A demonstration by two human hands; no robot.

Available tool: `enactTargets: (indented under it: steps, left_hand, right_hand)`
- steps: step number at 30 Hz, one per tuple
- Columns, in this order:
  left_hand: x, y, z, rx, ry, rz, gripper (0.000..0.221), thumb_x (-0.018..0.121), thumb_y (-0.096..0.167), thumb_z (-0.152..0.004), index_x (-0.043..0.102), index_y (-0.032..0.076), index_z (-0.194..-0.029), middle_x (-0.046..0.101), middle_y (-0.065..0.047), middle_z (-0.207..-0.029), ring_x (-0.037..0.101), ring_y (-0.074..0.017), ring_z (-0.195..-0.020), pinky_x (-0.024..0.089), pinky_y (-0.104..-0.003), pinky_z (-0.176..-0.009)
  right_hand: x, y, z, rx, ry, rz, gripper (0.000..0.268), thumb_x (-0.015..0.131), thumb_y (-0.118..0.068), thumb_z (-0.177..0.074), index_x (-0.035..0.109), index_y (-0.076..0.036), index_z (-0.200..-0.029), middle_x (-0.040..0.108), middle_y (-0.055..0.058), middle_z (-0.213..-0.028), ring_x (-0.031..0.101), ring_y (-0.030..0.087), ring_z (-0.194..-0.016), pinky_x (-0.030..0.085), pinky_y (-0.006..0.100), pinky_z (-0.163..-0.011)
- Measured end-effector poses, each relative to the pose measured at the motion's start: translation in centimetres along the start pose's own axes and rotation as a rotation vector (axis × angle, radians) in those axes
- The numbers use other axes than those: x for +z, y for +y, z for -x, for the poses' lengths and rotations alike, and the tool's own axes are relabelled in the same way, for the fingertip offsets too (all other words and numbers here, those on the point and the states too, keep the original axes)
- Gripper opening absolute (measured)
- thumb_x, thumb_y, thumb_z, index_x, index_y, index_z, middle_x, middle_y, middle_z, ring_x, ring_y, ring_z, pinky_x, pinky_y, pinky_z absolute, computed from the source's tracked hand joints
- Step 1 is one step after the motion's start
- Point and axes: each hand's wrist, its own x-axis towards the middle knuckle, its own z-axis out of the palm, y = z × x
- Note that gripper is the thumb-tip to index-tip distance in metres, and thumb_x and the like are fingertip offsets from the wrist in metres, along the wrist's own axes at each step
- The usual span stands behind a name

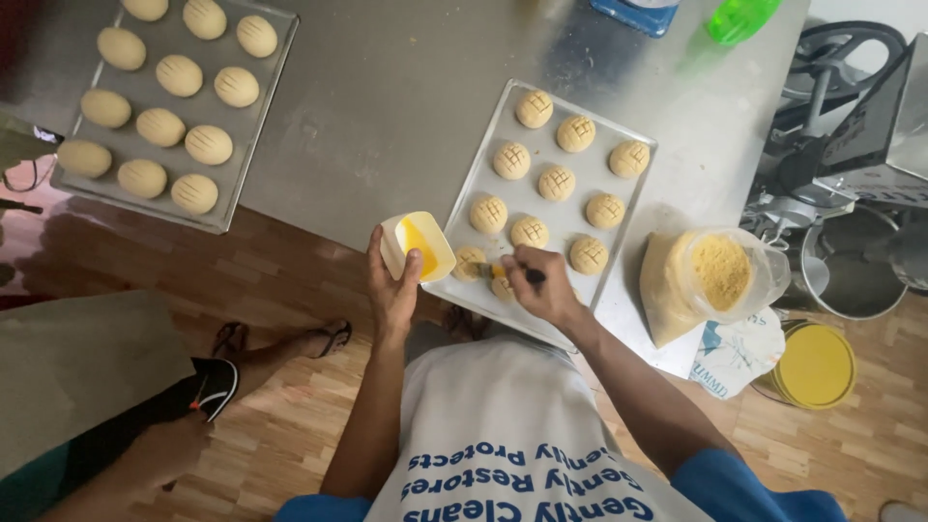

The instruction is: The person is arranging small dough balls on metal baking sheets and then applying a glaze to each one using a pastry brush.

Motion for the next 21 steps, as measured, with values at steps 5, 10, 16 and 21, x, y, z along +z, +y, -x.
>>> enactTargets:
  steps: [5,10,16,21]
  left_hand:
    - [0.8,-1.5,-0.3,0.109,-0.001,-0.109,0.084,0.077,0.039,-0.09,0.036,0.013,-0.158,0.041,-0.032,-0.147,0.04,-0.0511,-0.14,0.03,-0.063,-0.115]
    - [3.9,-0.8,0.6,0.252,-0.083,-0.149,0.086,0.087,0.036,-0.081,0.046,0.02,-0.154,0.042,-0.026,-0.136,0.043,-0.0483,-0.136,0.027,-0.059,-0.117]
    - [5.9,-0.9,0.1,0.177,-0.185,-0.149,0.086,0.087,0.038,-0.08,0.047,0.021,-0.154,0.041,-0.027,-0.138,0.042,-0.0497,-0.138,0.026,-0.06,-0.118]
    - [5.8,-0.6,0.8,0.101,-0.209,-0.149,0.084,0.085,0.042,-0.081,0.047,0.025,-0.154,0.041,-0.026,-0.138,0.043,-0.047,-0.139,0.028,-0.057,-0.117]
  right_hand:
    - [-2.5,-4.3,0.5,-0.052,0.211,0.101,0.029,0.06,-0.01,-0.098,0.067,-0.008,-0.07,0.059,0.007,-0.048,0.057,0.019,-0.041,0.041,0.028,-0.042]
    - [-0.6,-5.2,0.3,-0.058,0.127,0.095,0.027,0.067,-0.013,-0.095,0.067,-0.008,-0.069,0.06,0.013,-0.05,0.062,0.029,-0.044,0.043,0.034,-0.044]
    - [-1.3,-1.2,2.4,0.142,0.267,-0.158,0.027,0.065,-0.01,-0.098,0.061,-0.004,-0.072,0.053,0.009,-0.055,0.054,0.016,-0.05,0.039,0.031,-0.042]
    - [-5.6,2.9,6.4,0.307,0.565,-0.6,0.026,0.067,-0.014,-0.095,0.055,-0.007,-0.073,0.052,0.01,-0.058,0.058,0.024,-0.043,0.042,0.031,-0.035]
